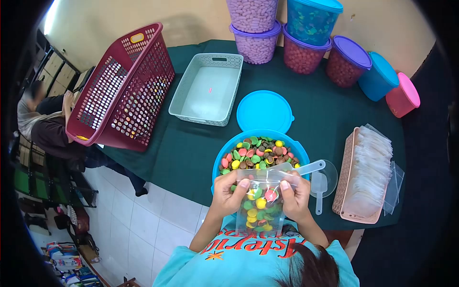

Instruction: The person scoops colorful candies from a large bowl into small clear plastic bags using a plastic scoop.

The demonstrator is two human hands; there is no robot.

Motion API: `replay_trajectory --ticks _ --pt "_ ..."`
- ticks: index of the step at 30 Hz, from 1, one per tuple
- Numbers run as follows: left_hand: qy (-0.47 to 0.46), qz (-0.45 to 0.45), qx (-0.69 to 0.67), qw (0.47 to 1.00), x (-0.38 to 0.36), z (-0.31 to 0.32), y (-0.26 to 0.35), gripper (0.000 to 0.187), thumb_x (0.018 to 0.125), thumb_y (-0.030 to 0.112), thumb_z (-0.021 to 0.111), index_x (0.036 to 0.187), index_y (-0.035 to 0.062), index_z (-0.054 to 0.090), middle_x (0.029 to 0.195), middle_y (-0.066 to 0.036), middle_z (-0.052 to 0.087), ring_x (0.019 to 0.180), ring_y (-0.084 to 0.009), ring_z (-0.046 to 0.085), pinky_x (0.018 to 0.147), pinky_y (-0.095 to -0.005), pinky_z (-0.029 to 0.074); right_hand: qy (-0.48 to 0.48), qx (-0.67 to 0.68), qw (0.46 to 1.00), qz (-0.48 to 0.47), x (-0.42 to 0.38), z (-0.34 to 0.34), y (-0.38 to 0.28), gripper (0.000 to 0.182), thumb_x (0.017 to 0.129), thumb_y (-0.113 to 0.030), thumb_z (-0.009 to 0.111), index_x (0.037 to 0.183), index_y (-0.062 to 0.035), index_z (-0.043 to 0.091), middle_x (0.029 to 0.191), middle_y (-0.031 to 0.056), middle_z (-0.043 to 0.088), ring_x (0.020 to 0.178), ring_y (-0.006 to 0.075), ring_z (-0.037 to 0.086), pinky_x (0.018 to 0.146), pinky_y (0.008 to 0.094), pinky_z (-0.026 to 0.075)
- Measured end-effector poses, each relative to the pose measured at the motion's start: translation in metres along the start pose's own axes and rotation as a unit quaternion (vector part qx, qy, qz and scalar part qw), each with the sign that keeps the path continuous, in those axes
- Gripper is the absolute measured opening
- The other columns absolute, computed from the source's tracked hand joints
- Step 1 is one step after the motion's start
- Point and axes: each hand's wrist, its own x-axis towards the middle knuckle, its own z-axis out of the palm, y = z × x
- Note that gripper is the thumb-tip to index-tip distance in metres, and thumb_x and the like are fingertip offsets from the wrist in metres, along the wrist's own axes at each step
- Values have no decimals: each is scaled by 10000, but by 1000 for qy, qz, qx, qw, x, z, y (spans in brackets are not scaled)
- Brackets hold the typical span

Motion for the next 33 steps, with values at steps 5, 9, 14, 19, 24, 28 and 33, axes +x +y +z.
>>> replay_trajectory --ticks 5,9,14,19,24,28,33 --pt "-44 -6 -100 994 5 3 -3 210 797 142 515 880 -42 570 729 -81 578 641 -116 532 577 -232 420 18 64 997 27 -1 3 -1 116 797 -75 459 717 2 493 626 38 452 537 93 397 493 247 313" --pt "-44 -109 -126 985 2 4 13 167 759 78 564 872 -43 585 810 -111 594 723 -153 561 644 -261 434 -9 44 999 16 9 2 -8 75 759 -65 514 742 7 531 659 64 516 590 128 484 555 256 382" --pt "-57 -30 -91 994 0 6 26 144 708 14 609 844 -32 601 776 -117 606 677 -155 569 614 -258 442 -40 8 999 -34 9 -1 -25 72 681 -11 610 744 -17 576 675 61 583 610 170 538 588 267 419" --pt "-68 21 -78 994 -2 8 35 108 675 -6 632 779 -13 603 731 -111 610 650 -155 575 596 -250 444 -49 -29 996 -74 3 -3 -34 82 669 1 615 739 -19 578 672 56 589 584 167 528 544 254 410" --pt "-64 0 -80 995 -3 8 34 94 670 -11 630 758 -8 599 719 -107 608 640 -150 575 595 -252 448 -42 -39 994 -95 2 0 -31 90 660 -3 623 732 -21 572 670 59 587 580 172 525 533 254 407" --pt "-61 -9 -96 993 -4 6 34 90 663 -9 635 748 -4 604 716 -105 607 640 -148 574 593 -248 447 -45 -33 994 -99 2 3 -29 96 659 -3 624 734 -25 567 669 60 585 579 174 525 532 255 406" --pt "-66 -13 -57 996 -3 4 35 81 663 -14 643 738 -15 614 711 -117 605 627 -153 569 566 -248 437 -60 -25 995 -80 2 4 -29 108 665 -6 623 753 -26 564 671 59 579 590 178 526 545 261 410"
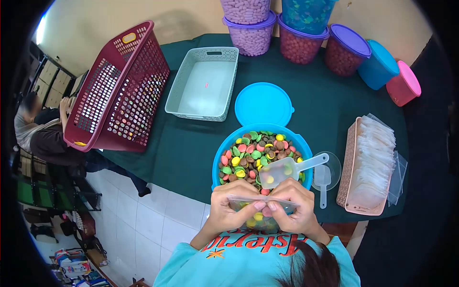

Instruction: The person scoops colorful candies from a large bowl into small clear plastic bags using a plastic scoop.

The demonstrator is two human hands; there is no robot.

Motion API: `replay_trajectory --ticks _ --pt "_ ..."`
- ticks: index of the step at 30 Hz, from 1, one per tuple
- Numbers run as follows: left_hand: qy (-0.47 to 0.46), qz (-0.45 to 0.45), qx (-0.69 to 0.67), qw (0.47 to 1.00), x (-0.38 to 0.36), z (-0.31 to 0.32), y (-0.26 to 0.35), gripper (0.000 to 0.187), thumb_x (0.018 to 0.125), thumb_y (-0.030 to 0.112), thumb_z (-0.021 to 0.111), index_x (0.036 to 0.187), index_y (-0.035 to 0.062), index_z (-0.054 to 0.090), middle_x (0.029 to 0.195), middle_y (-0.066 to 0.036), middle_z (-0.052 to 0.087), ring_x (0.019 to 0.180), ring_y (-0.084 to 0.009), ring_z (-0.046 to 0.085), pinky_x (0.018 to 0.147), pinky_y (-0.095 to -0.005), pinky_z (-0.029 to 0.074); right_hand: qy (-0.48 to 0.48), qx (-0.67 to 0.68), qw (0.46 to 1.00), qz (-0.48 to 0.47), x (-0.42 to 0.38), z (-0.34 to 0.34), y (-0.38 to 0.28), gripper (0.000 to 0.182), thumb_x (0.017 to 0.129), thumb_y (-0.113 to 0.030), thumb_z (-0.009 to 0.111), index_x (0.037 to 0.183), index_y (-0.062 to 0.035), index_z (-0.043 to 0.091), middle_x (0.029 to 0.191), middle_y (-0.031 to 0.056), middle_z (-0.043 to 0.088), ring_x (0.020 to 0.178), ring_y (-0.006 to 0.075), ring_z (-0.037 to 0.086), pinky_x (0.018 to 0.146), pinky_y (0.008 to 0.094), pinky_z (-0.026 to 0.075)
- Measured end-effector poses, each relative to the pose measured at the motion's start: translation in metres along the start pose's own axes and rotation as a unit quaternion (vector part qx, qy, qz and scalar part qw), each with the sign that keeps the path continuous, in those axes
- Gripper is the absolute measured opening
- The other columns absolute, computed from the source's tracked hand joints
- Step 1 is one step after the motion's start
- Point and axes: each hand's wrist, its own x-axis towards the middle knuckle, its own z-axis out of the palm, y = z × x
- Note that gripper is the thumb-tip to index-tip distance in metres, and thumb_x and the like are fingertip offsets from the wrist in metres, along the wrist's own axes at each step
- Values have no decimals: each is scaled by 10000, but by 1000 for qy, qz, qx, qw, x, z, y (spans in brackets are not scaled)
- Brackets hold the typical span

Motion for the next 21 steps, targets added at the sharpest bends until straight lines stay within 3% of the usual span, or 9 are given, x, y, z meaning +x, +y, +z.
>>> replay_trajectory --ticks 2,4,8,10,14,17,21 --pt "5 -10 4 1000 0 1 0 72 660 -18 643 724 -21 613 700 -126 598 610 -157 562 537 -249 429 1 -4 1000 8 -1 -1 0 113 667 -14 627 760 -24 563 675 61 576 596 179 528 549 262 411" --pt "-9 -12 8 1000 0 0 -1 99 681 -21 642 779 -11 628 737 -111 621 645 -148 577 612 -244 446 2 -7 1000 13 -2 -2 -1 120 669 -22 631 767 -22 561 678 62 573 602 180 529 553 263 411" --pt "-21 -42 -20 999 0 0 2 110 682 -8 640 791 -15 629 740 -112 620 671 -159 580 629 -256 444 13 0 999 37 0 -3 -6 157 660 -48 657 781 -18 560 715 80 566 641 186 539 581 268 424" --pt "-57 -52 -74 994 1 -1 3 178 646 39 656 801 -41 622 774 -159 601 691 -197 576 624 -287 453 21 9 999 43 0 -2 -7 169 656 -52 665 785 -18 561 731 85 563 654 188 542 592 270 429" --pt "-101 -2 -91 991 5 -5 3 254 609 69 672 827 -49 620 822 -178 599 757 -238 583 708 -333 455 27 0 998 59 -2 -4 -10 193 646 -45 676 804 -24 568 761 88 557 683 191 547 613 275 435" --pt "-125 14 -61 990 7 -3 8 294 577 66 682 841 -48 619 840 -180 602 783 -253 587 755 -356 446 40 -27 997 65 0 -6 -15 188 639 -41 680 803 -33 590 764 86 561 693 186 547 628 279 433" --pt "-113 45 39 992 12 0 4 203 651 23 676 843 -17 623 812 -125 617 748 -206 591 718 -313 435 44 -63 996 55 -3 -11 -9 146 627 -37 687 766 -46 644 724 69 585 682 173 543 638 273 424"
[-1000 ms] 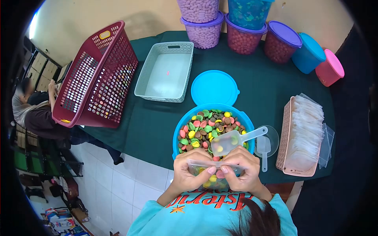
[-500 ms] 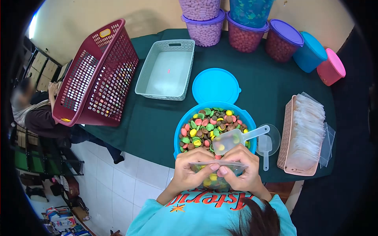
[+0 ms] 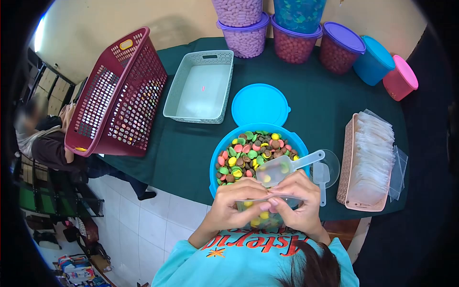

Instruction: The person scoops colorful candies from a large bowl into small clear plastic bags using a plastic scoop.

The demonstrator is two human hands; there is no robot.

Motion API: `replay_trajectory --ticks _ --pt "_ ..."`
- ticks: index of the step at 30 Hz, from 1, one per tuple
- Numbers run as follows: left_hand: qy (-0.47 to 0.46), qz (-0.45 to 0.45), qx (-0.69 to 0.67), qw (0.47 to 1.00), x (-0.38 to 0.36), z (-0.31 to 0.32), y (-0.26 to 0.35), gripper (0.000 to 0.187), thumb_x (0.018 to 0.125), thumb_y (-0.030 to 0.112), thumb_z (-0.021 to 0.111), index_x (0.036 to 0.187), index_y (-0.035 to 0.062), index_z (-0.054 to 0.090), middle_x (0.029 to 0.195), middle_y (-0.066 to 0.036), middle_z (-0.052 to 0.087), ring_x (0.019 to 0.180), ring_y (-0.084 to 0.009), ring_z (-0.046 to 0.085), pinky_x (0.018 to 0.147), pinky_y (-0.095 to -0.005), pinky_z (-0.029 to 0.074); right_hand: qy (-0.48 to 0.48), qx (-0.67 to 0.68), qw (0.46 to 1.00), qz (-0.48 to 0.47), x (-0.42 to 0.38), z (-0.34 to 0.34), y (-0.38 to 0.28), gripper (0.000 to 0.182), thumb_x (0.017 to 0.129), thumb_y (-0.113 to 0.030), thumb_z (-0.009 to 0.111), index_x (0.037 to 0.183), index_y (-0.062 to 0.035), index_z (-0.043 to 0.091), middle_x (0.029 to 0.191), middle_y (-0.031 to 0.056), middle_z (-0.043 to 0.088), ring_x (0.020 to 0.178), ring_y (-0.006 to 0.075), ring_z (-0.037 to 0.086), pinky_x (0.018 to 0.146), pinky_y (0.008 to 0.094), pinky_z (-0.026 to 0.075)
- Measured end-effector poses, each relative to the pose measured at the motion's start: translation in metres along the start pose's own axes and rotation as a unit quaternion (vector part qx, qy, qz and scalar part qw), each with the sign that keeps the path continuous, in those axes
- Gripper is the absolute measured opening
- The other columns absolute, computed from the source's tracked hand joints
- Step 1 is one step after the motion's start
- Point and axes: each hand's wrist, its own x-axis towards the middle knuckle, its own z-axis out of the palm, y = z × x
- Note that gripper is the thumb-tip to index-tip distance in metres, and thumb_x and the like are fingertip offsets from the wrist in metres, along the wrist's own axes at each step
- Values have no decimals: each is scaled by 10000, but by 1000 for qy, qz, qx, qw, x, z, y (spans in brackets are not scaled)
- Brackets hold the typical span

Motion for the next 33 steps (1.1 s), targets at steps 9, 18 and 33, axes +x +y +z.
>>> replay_trajectory --ticks 9,18,33 --pt "37 -40 85 995 2 -2 -8 87 666 30 674 751 22 656 702 -86 635 659 -174 605 666 -276 415 -26 26 998 58 3 -9 9 96 621 -38 691 711 -46 657 654 47 590 619 154 510 583 263 398" --pt "74 -64 97 990 -9 -7 -11 84 663 56 679 740 32 657 691 -83 635 632 -164 595 659 -272 406 -39 42 995 79 4 -15 18 73 626 -35 690 672 -24 634 637 54 580 608 152 496 576 261 382" --pt "143 -63 62 986 -27 -11 -13 56 657 18 658 712 23 646 673 -71 634 601 -152 563 665 -278 387 -45 31 996 72 1 -22 19 77 630 -29 691 643 -16 616 612 55 571 606 145 505 588 255 383"
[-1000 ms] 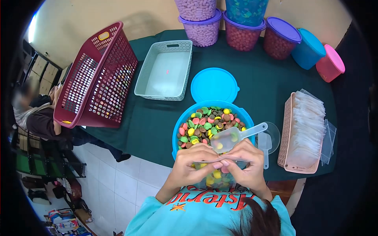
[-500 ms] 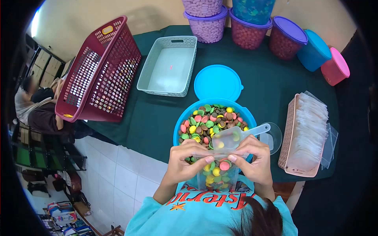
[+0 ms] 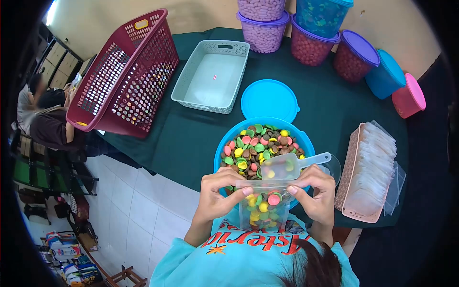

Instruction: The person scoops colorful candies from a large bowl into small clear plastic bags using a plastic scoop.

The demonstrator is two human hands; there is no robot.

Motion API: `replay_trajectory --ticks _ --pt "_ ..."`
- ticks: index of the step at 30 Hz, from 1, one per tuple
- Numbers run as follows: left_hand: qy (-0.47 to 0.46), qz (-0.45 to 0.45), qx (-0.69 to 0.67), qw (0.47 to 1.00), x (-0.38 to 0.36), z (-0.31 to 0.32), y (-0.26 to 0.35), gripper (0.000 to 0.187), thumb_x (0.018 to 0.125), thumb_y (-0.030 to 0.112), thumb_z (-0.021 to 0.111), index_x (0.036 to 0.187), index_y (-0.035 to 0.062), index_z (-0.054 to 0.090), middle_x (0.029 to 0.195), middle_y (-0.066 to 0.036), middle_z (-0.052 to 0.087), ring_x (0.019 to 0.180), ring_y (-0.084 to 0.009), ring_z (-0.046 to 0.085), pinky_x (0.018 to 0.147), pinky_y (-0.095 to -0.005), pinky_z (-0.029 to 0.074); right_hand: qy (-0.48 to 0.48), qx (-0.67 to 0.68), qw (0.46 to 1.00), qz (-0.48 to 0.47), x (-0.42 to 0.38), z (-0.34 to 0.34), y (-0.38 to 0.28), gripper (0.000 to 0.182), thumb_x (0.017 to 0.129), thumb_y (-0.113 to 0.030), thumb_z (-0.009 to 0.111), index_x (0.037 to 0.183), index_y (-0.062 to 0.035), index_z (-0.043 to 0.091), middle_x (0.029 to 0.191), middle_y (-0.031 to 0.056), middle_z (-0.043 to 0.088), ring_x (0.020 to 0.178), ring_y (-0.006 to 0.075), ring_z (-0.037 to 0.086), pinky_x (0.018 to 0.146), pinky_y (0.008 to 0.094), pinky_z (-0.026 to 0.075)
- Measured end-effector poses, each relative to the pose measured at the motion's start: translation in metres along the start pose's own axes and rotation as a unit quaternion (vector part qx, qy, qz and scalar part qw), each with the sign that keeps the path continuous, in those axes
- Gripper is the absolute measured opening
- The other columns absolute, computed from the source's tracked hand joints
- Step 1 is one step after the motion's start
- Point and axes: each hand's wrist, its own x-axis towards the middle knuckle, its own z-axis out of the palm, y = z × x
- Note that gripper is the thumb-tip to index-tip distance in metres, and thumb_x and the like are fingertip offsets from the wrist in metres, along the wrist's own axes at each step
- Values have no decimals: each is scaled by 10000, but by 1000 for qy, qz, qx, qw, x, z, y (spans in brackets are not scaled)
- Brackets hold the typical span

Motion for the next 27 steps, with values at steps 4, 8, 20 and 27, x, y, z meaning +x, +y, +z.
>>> replay_trajectory --ticks 4,8,20,27 --pt "7 18 -28 999 -1 -1 -3 55 662 8 653 715 17 641 670 -70 633 611 -144 554 651 -279 392 14 -12 1000 -8 -5 -2 1 79 626 -22 690 646 -15 614 615 57 569 605 143 508 596 254 384" --pt "23 2 -79 997 -4 4 -4 24 678 -9 633 695 6 624 667 -70 621 622 -130 543 634 -259 396 34 2 999 -11 -10 -2 3 79 632 -6 680 650 -5 604 627 66 561 605 139 508 599 252 384" --pt "-4 -132 -255 958 -36 9 13 401 698 70 670 1043 -17 485 1056 -127 509 953 -175 520 829 -309 404 101 131 986 16 -27 31 -4 95 692 19 640 668 28 549 674 59 524 642 99 481 592 217 376" --pt "-130 -101 -57 985 -47 -14 6 440 664 80 707 1052 -31 532 872 -77 620 745 -123 589 648 -250 463 90 227 970 -6 -26 44 -5 123 747 -43 606 801 29 523 808 91 507 728 120 492 683 227 387"
